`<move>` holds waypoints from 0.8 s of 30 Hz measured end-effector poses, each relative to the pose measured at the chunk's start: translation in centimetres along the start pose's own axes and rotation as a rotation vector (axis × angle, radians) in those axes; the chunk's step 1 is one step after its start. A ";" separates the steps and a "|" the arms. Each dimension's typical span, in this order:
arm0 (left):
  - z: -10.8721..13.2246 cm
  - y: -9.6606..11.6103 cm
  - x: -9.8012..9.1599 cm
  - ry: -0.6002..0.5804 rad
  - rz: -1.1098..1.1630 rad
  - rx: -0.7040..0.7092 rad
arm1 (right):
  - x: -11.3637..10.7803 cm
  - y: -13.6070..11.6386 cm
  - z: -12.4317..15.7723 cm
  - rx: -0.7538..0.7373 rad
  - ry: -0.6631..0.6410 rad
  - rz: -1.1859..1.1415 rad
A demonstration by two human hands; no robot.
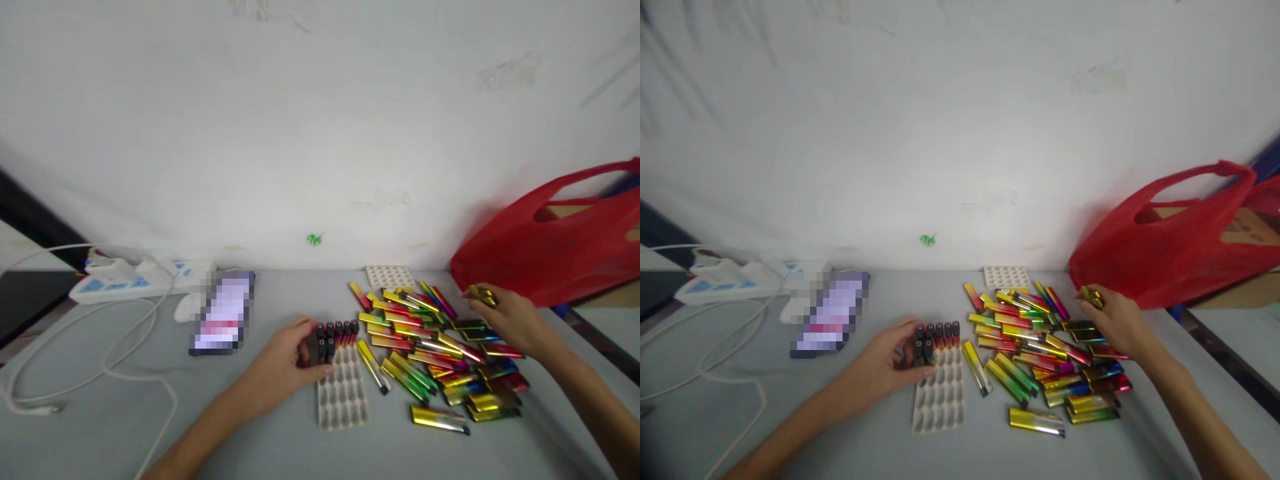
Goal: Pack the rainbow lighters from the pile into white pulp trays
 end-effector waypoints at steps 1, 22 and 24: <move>0.0 0.0 0.0 -0.003 -0.003 0.005 | -0.1 0.4 0.3 0.011 0.013 0.058; -0.1 0.0 0.0 0.000 -0.020 0.013 | -0.8 4.2 5.7 0.349 0.306 0.028; -0.1 0.0 0.0 -0.002 -0.020 0.009 | -0.4 4.5 5.8 0.285 0.289 0.034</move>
Point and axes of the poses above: each hand's wrist, its own z-axis away from the middle knuckle, its own x-axis out of the palm, y = z × x, the point moved 2 cm from there along -z, towards the middle knuckle, and after that the axes turned 13 degrees about -z, right-handed, at the moved point
